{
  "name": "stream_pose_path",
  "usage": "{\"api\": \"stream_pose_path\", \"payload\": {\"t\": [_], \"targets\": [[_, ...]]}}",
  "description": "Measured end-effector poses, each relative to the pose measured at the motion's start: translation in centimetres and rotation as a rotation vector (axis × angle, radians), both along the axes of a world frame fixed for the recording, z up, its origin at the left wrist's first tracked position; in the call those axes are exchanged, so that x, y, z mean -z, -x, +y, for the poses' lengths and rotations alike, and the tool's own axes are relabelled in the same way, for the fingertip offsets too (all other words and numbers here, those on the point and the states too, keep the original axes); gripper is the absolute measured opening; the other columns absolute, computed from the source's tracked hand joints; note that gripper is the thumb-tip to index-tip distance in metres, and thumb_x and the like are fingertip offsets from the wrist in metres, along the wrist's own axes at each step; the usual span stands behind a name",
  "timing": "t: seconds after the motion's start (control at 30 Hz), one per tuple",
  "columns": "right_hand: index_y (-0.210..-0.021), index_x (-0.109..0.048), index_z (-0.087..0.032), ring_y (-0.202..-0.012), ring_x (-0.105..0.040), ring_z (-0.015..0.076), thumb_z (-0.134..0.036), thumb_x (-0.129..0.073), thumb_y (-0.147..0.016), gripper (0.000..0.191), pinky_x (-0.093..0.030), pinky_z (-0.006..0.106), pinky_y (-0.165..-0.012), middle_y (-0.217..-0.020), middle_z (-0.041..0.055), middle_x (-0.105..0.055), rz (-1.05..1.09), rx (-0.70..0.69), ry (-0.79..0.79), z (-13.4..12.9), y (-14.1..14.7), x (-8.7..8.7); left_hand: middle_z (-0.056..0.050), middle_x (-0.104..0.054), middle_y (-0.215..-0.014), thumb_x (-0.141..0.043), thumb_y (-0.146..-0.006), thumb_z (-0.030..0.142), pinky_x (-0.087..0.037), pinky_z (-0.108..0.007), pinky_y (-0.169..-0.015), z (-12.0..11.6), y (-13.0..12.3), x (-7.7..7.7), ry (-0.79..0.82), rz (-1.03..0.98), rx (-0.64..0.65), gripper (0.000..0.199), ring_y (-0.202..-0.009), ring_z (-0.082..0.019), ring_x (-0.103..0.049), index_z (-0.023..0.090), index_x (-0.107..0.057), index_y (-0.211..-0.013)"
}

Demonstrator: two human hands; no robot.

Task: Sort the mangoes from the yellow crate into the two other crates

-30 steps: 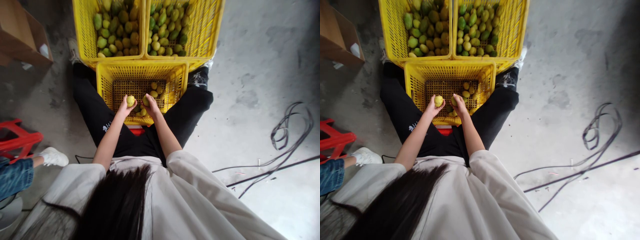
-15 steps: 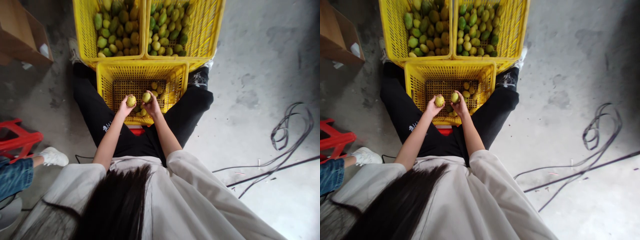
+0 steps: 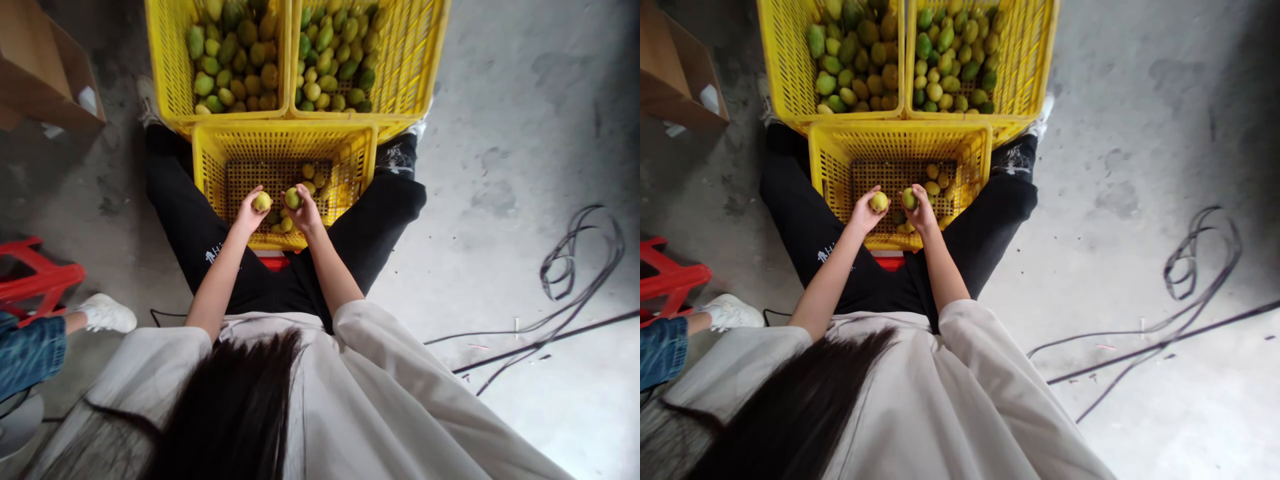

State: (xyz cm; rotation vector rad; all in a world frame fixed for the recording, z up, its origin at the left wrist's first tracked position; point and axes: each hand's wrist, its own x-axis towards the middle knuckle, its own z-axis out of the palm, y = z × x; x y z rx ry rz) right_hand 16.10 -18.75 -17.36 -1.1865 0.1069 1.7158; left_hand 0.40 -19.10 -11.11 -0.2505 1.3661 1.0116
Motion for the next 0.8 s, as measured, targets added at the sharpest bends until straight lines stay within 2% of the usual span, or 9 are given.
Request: {"api": "stream_pose_path", "payload": {"t": [0.1, 0.17, 0.23, 0.3, 0.37, 0.47, 0.6, 0.8], "targets": [[-0.111, -0.068, -0.032, -0.095, -0.087, 0.0209, -0.041, -0.082, -0.104, 0.018, -0.076, 0.031, -0.079, -0.096, -0.0029, -0.082, 0.059, -0.040, 0.040, 0.1, -0.2, 0.0, 0.002, -0.077, -0.081, -0.062, -0.114, 0.020, -0.060, -0.022, -0.068, 0.2, 0.1, -0.4, 0.052, -0.043, -0.039, 0.028, -0.070, -0.016, -0.079, 0.025, -0.077, -0.137], [-0.112, -0.071, -0.029, -0.077, -0.080, 0.0184, -0.049, -0.076, -0.110, 0.021, -0.061, 0.023, -0.055, -0.096, 0.0009, -0.084, 0.100, -0.089, 0.088, 0.2, -0.4, 0.0, 0.000, -0.078, -0.080, -0.061, -0.117, 0.026, -0.057, -0.022, -0.061, 0.2, 0.2, -0.4, 0.073, -0.078, -0.035, 0.026, -0.068, -0.017, -0.079, 0.021, -0.078, -0.137], [-0.111, -0.072, -0.026, -0.063, -0.069, 0.0149, -0.054, -0.071, -0.114, 0.027, -0.044, 0.019, -0.041, -0.095, 0.0025, -0.084, 0.118, -0.114, 0.123, 0.3, -0.5, -0.2, -0.003, -0.081, -0.083, -0.060, -0.120, 0.030, -0.053, -0.021, -0.057, 0.2, 0.2, -0.4, 0.063, -0.097, -0.025, 0.027, -0.068, -0.017, -0.079, 0.019, -0.079, -0.135], [-0.111, -0.071, -0.027, -0.058, -0.063, 0.0135, -0.053, -0.071, -0.114, 0.026, -0.041, 0.019, -0.040, -0.091, 0.0012, -0.082, 0.107, -0.108, 0.139, 0.5, -0.3, -0.5, -0.003, -0.083, -0.085, -0.056, -0.122, 0.031, -0.054, -0.021, -0.058, 0.3, 0.1, -0.2, 0.051, -0.077, -0.025, 0.028, -0.071, -0.017, -0.080, 0.020, -0.081, -0.132], [-0.111, -0.070, -0.028, -0.061, -0.066, 0.0141, -0.050, -0.075, -0.113, 0.022, -0.047, 0.019, -0.045, -0.086, -0.0011, -0.079, 0.073, -0.096, 0.150, 0.5, -0.2, -1.0, -0.003, -0.082, -0.085, -0.057, -0.123, 0.032, -0.054, -0.021, -0.062, 0.3, 0.1, -0.1, 0.060, -0.030, -0.021, 0.028, -0.076, -0.018, -0.083, 0.022, -0.082, -0.129], [-0.108, -0.070, -0.029, -0.066, -0.070, 0.0157, -0.050, -0.083, -0.109, 0.024, -0.051, 0.020, -0.049, -0.082, -0.0020, -0.074, 0.009, -0.123, 0.173, 0.5, 0.0, -1.7, -0.001, -0.082, -0.085, -0.070, -0.120, 0.032, -0.052, -0.022, -0.064, 0.3, 0.0, 0.1, 0.077, 0.023, -0.002, 0.016, -0.079, -0.018, -0.084, 0.024, -0.084, -0.123], [-0.104, -0.070, -0.031, -0.064, -0.065, 0.0166, -0.058, -0.091, -0.105, 0.035, -0.047, 0.023, -0.046, -0.082, -0.0007, -0.072, -0.043, -0.173, 0.184, 0.4, -0.2, -2.3, -0.001, -0.082, -0.086, -0.079, -0.118, 0.033, -0.050, -0.021, -0.062, 0.2, -0.3, -0.1, 0.060, 0.026, 0.043, 0.011, -0.076, -0.015, -0.083, 0.024, -0.084, -0.114], [-0.117, -0.071, -0.031, -0.066, -0.064, 0.0168, -0.057, -0.070, -0.113, 0.026, -0.050, 0.022, -0.050, -0.084, -0.0023, -0.076, 0.029, -0.149, 0.184, 0.2, -0.4, -2.9, 0.003, -0.076, -0.079, -0.102, -0.103, 0.043, -0.047, -0.019, -0.057, 0.1, -0.4, -0.1, 0.051, 0.054, 0.079, 0.031, -0.063, -0.011, -0.072, 0.023, -0.079, -0.110]]}}
